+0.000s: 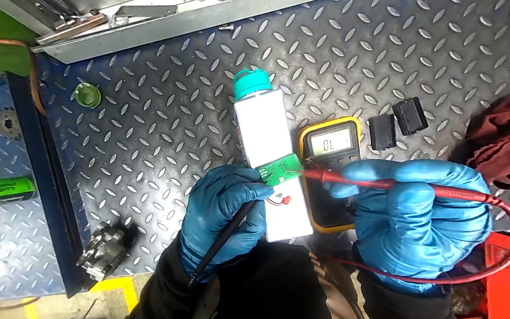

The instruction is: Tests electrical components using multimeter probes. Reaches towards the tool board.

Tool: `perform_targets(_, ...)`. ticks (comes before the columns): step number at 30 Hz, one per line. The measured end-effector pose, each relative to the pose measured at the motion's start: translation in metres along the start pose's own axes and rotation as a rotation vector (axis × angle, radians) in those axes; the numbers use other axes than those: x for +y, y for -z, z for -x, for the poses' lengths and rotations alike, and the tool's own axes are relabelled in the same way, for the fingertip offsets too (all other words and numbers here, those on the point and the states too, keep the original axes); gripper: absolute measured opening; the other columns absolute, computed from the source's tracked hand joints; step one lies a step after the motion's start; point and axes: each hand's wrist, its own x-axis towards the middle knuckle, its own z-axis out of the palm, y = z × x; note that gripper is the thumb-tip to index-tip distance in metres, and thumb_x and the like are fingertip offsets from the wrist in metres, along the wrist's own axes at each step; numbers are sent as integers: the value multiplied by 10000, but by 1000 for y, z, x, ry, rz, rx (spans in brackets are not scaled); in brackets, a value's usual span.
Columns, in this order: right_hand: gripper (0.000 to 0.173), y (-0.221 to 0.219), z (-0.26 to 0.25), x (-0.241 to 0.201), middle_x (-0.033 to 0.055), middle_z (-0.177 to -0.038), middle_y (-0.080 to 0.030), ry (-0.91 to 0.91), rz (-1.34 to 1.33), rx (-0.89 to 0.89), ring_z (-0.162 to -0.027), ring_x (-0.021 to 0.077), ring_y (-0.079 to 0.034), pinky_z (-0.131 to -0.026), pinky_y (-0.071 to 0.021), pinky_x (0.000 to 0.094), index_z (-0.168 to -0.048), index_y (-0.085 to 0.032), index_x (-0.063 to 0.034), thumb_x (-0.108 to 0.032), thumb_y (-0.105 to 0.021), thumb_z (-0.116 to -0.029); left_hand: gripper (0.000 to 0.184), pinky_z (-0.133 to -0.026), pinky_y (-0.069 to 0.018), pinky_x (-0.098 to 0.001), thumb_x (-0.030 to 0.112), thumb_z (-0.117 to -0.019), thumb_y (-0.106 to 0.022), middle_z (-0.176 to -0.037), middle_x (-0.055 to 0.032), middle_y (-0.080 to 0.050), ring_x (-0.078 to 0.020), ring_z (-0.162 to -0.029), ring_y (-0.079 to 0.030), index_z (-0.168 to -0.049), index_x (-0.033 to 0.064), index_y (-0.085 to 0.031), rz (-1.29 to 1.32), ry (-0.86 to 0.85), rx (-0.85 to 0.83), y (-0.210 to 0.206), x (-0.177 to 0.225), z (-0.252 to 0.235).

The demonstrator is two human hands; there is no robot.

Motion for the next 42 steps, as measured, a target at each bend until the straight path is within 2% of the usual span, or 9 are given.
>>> perform_targets(7,162,1,0,1,78,-1028,-769,16,-26,-10,-879,250,-765,-758,-660,373,-1175,-649,-114,-106,-541,-1056,129,-991,-576,-442,72,-884,-665,-961,-85,-762,-238,-1052,-714,-959,35,-763,-3,2,-4,1,0,0)
perform_targets(14,150,2,2,1,62,-1046,-764,-14,-8,-5,-891,244,-766,-771,-665,372,-1182,-630,-123,-128,-542,-1061,135,-988,-577,-446,63,-882,-664,-965,-100,-764,-248,-1044,-718,-965,32,-766,5,-2,0,0,0,-1)
perform_targets(23,156,4,1,-2,61,-1026,-773,5,-8,-8,-860,223,-766,-727,-659,343,-1180,-654,-138,-163,-555,-1062,131,-992,-577,-440,61,-881,-669,-970,-98,-765,-240,-1046,-719,-965,32,-765,1,-3,-8,1,-1,-1)
perform_targets(42,152,1,1,-2,73,-1028,-772,0,-24,-25,-869,240,-768,-747,-663,357,-1170,-660,-121,-132,-560,-1055,129,-988,-578,-440,68,-885,-661,-953,-91,-763,-242,-1045,-717,-956,38,-765,6,11,-1,1,0,0)
